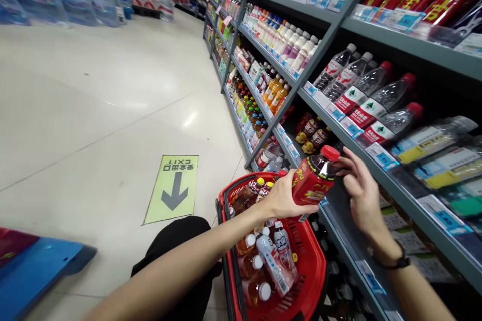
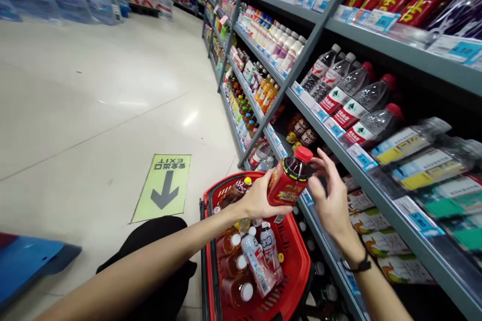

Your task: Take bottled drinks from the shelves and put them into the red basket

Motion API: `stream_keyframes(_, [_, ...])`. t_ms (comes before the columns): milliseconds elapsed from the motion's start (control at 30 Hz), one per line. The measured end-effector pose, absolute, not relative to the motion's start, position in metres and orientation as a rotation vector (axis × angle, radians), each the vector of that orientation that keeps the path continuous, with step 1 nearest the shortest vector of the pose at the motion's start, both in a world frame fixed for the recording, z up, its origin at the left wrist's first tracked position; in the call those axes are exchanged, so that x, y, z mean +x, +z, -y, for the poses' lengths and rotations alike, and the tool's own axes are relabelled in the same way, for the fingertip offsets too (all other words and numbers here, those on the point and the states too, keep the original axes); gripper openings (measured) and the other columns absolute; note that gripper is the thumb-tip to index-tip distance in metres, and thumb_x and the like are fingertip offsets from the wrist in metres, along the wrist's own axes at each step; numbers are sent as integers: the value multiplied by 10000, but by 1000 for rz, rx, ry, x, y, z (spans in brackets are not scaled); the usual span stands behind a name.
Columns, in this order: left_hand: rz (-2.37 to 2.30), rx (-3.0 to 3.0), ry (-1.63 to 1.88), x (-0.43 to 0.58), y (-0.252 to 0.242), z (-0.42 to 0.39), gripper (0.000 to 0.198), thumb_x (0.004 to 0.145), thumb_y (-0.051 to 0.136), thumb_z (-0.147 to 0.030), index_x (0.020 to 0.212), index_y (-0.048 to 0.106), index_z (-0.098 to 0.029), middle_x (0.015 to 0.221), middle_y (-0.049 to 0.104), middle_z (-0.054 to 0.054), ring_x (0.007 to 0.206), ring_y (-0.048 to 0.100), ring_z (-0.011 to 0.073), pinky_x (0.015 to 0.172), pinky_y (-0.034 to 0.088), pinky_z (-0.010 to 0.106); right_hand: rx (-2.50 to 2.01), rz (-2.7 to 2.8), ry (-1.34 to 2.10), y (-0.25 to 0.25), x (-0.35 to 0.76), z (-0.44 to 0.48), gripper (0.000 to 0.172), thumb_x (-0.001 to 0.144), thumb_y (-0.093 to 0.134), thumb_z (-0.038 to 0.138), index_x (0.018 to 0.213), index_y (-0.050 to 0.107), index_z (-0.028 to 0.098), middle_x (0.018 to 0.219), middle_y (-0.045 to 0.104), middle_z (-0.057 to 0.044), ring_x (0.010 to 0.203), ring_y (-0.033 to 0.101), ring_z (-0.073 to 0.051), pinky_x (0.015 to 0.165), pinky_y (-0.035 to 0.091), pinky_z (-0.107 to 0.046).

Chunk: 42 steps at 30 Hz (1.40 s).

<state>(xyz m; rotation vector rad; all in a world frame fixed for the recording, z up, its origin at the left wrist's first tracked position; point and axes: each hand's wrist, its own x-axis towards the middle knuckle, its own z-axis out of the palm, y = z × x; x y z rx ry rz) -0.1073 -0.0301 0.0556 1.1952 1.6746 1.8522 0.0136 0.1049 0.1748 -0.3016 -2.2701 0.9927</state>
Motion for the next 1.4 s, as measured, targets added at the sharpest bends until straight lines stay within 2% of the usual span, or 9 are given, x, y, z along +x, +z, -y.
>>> stream_keyframes(100, [-1367, 1133, 1857, -98, 52, 25, 892, 620, 944, -506, 1330, 550, -136, 1282, 708, 137, 1136, 688, 301, 1020, 537, 426, -387, 2148, 1377, 118, 44, -107, 904, 885, 744, 593, 1648, 320, 355, 1593, 519, -81, 1399, 556, -289, 1175, 437, -474])
stream_keyframes(133, [-1241, 1099, 1854, -95, 49, 22, 882, 621, 951, -474, 1329, 548, -135, 1302, 702, 139, 1152, 683, 291, 1026, 533, 415, -422, 2086, 1568, 97, 53, -105, 905, 870, 742, 632, 1635, 341, 365, 1621, 492, -72, 1433, 532, -298, 1189, 427, -493])
stream_keyframes(267, [-878, 908, 1740, -86, 41, 16, 843, 605, 970, -403, 1305, 569, -158, 1265, 720, 122, 1077, 695, 239, 970, 538, 366, -692, 1703, 2028, 22, 75, -92, 772, 789, 601, 889, 1284, 707, 306, 1349, 728, -92, 1376, 598, -342, 1110, 511, -532])
stream_keyframes(333, [-819, 846, 1667, -82, 36, 14, 800, 613, 958, -428, 1283, 606, -167, 1197, 746, 101, 1026, 699, 222, 939, 532, 344, -777, 1576, 2119, -3, 82, -84, 762, 804, 510, 935, 1155, 755, 305, 1214, 784, -95, 1311, 650, -344, 1063, 548, -534])
stream_keyframes(433, [-816, 711, 1611, -75, 27, 9, 721, 653, 892, -515, 1232, 664, -151, 1117, 773, 97, 985, 710, 232, 888, 523, 328, -817, 1525, 2173, -24, 94, -77, 738, 729, 621, 930, 1072, 758, 291, 1096, 809, -98, 1247, 687, -353, 998, 588, -528])
stream_keyframes(600, [-700, 583, 1643, -65, 16, -7, 648, 726, 774, -529, 1225, 710, -119, 1125, 788, 146, 1029, 729, 297, 944, 530, 397, -989, 1465, 2154, -37, 119, -76, 657, 637, 879, 718, 1080, 693, 269, 1106, 803, -96, 1088, 750, -357, 934, 611, -511])
stream_keyframes(800, [-501, 681, 1584, -64, 20, -19, 644, 768, 701, -596, 1211, 744, -131, 1151, 790, 172, 1117, 724, 352, 976, 544, 426, -950, 1679, 2136, -31, 134, -73, 595, 694, 891, 576, 1161, 686, 270, 1151, 788, -100, 1030, 764, -337, 912, 626, -479])
stream_keyframes(1033, [-616, 618, 1597, -62, 25, -20, 701, 654, 725, -533, 1203, 735, -96, 1150, 788, 184, 1073, 734, 365, 948, 550, 439, -991, 1801, 1976, -23, 137, -74, 652, 605, 906, 583, 1146, 713, 275, 1084, 800, -97, 977, 764, -338, 886, 637, -464])
stream_keyframes(1400, [-557, 659, 1505, -64, 22, -19, 741, 657, 677, -598, 1221, 736, -120, 1115, 797, 172, 1091, 731, 369, 912, 567, 427, -985, 1837, 2023, -42, 143, -79, 490, 645, 888, 539, 1026, 728, 276, 1035, 812, -90, 936, 768, -337, 859, 645, -475])
